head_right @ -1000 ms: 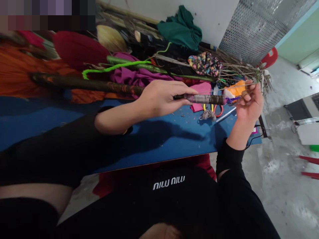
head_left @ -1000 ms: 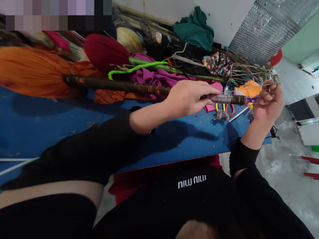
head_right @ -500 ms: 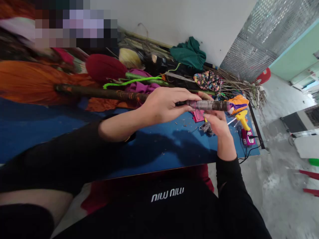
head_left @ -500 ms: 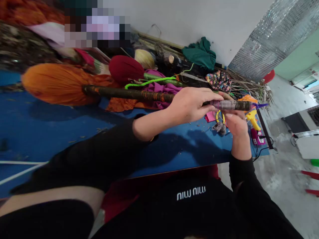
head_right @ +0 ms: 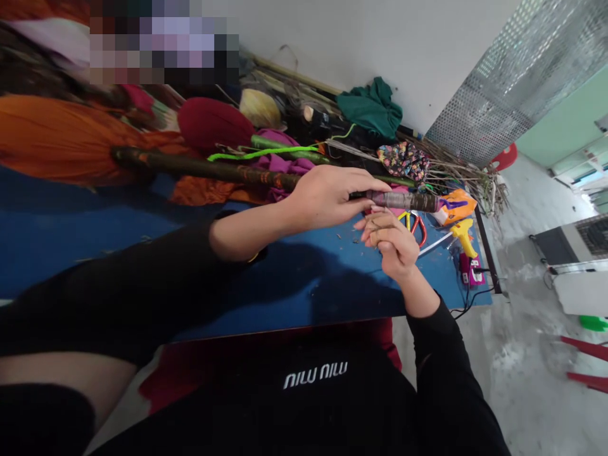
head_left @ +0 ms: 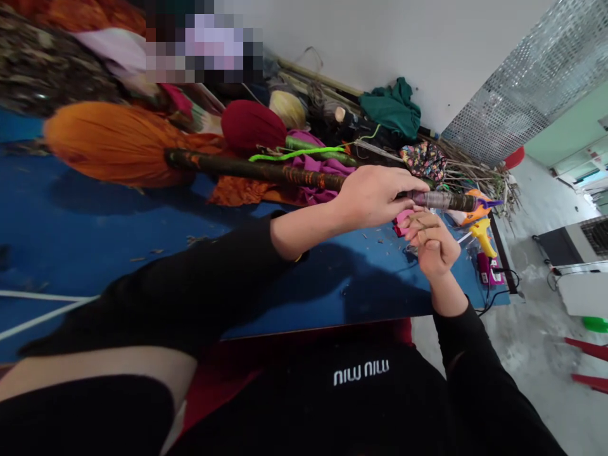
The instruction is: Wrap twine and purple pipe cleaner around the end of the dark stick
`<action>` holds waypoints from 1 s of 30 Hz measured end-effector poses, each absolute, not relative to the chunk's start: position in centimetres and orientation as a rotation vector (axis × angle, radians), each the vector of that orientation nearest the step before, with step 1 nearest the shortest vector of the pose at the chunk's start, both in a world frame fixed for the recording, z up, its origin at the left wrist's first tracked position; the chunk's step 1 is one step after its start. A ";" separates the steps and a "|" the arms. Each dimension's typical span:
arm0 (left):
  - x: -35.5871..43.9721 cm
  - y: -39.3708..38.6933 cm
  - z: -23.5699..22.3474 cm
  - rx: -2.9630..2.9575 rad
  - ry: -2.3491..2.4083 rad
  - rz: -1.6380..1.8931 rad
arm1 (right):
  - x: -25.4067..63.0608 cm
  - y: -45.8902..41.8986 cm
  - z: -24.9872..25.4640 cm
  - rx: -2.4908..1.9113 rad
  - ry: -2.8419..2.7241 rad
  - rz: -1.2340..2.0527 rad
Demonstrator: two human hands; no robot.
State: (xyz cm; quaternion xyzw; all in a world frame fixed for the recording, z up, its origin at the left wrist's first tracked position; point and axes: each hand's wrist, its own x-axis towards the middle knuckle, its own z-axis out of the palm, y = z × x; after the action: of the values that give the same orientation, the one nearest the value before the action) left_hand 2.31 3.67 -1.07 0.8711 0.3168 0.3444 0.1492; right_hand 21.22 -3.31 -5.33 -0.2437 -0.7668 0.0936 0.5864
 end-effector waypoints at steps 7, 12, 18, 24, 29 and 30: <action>3.2 2.7 -1.5 2.534 1.077 0.879 | 19.6 -5.2 -5.7 -0.823 -1.627 0.216; 3.6 2.8 -2.4 2.603 1.045 0.832 | 19.0 -6.3 -5.3 -0.805 -1.807 0.038; 3.7 3.2 -2.6 2.609 1.069 0.730 | 19.9 -5.1 -3.4 -0.749 -1.855 -0.131; 3.5 2.8 -2.5 2.606 1.033 0.680 | 23.2 -3.7 -2.1 -0.900 -1.748 -0.068; 3.5 2.8 -2.8 2.600 1.004 0.674 | 23.9 -2.7 -2.4 -0.927 -1.789 0.024; 3.5 2.8 -2.9 2.602 0.992 0.690 | 23.9 -2.7 -2.3 -0.946 -1.808 0.027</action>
State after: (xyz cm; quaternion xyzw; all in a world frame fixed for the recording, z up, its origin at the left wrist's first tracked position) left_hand 3.47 2.77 -2.90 0.8986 0.3427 0.2381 0.1359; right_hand 23.90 -2.67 -2.31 -0.3950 -0.7550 0.0111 0.5233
